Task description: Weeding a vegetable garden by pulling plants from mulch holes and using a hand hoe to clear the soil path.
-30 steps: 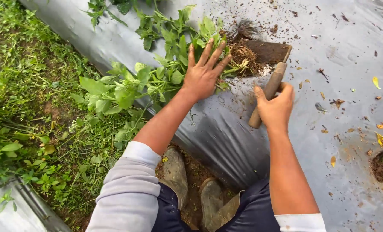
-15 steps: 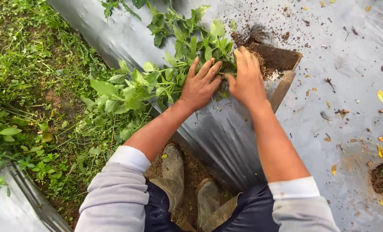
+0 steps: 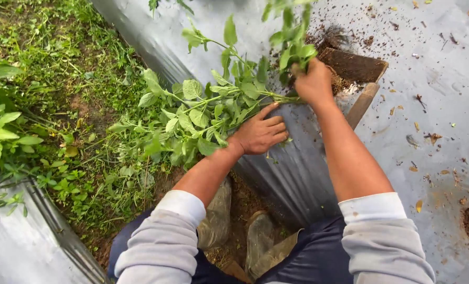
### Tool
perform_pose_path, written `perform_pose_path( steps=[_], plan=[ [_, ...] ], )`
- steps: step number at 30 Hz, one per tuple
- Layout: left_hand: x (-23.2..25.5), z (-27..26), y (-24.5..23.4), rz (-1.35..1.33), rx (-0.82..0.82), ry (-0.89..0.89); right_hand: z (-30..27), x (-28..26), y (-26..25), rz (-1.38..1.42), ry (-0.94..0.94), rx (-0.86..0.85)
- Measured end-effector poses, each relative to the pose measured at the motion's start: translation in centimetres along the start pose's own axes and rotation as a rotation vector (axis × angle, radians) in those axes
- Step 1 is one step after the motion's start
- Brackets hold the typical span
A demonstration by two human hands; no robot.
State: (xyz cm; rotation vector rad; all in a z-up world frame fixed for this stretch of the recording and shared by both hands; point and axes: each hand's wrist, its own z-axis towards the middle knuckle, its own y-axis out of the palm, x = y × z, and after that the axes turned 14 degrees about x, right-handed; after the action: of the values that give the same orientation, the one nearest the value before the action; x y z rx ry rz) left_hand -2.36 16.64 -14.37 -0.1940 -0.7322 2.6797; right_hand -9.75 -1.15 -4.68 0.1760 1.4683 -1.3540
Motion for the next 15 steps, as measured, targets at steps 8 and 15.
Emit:
perform_pose_path(
  steps=[8, 15],
  plan=[
    [7.5, 0.7, -5.0, -0.008, 0.085, -1.321, -4.2, -5.6, -4.0, 0.364, 0.258, 0.069],
    [6.6, 0.9, -7.6, -0.855, 0.986, -1.974, -10.7, -6.5, -2.9, 0.522, 0.305, -0.04]
  ],
)
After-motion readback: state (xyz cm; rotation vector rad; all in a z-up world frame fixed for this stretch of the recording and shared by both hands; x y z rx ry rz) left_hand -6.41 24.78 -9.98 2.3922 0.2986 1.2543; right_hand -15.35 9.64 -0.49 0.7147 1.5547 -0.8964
